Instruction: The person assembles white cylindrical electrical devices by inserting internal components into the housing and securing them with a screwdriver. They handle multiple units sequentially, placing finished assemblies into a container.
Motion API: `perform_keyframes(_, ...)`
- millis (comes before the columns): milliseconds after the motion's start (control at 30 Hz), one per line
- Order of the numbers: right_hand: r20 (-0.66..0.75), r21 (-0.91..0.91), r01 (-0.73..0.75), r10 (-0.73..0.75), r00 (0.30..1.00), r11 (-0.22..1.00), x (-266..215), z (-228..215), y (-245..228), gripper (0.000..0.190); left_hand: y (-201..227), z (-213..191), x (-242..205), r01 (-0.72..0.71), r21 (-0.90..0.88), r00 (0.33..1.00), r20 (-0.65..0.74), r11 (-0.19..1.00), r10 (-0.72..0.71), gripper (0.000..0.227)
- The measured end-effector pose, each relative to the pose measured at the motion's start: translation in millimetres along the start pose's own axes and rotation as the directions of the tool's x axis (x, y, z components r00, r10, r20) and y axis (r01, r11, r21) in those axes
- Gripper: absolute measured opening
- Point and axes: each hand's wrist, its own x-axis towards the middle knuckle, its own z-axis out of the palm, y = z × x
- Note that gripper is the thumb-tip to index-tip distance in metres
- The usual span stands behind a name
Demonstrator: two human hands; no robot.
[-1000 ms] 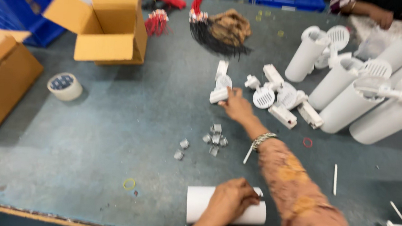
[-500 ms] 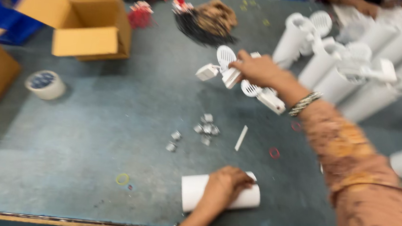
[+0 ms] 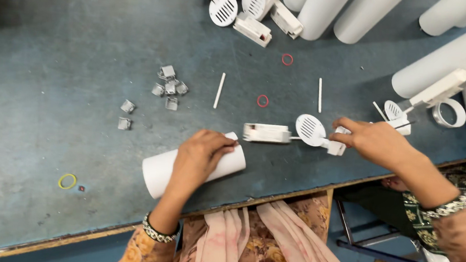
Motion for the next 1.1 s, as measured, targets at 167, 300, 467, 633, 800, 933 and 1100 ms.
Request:
perform_keyframes(167,-0.114,0.218,-0.245,0.274,0.955,0.945,-24.3,21.8,8.2,0.047,-2.6,-5.2,4.0,0.061,-0.059,0.997,0.04,0.996,-0.059,0.014)
perform_keyframes(300,-0.364,0.481,-0.12,0.322,0.874,0.868,-11.8,19.0,-39.8,0.035,0.9,-2.3,4.3,0.188,-0.16,0.982,0.062,0.969,-0.181,0.018)
perform_keyframes(467,-0.386,0.566,-0.054,0.322,0.865,0.823,42.8,41.1,-100.0,0.05,3.5,-1.6,-2.2,0.235,-0.108,0.969,0.101,0.966,-0.225,0.015)
perform_keyframes(633,-0.318,0.581,-0.132,0.374,0.871,0.803,56.4,50.7,-120.7,0.038,13.8,-4.1,-11.6,0.186,-0.123,0.977,0.13,0.975,-0.17,0.013)
perform_keyframes(800,-0.43,0.683,0.16,0.216,0.876,0.713,40.5,61.4,-140.7,0.042,18.7,-5.5,-13.3,0.035,-0.097,0.991,0.132,0.995,-0.022,0.014)
perform_keyframes(933,-0.307,0.768,0.181,0.105,0.946,0.614,29.5,55.2,-147.3,0.049,16.6,-6.8,-11.7,0.097,-0.155,0.965,0.256,0.983,-0.055,0.014)
perform_keyframes(1100,-0.323,0.902,0.256,0.15,0.935,0.347,27.3,35.3,-148.9,0.039,15.9,-6.7,-10.8,-0.093,-0.123,0.956,0.267,0.988,0.124,0.013)
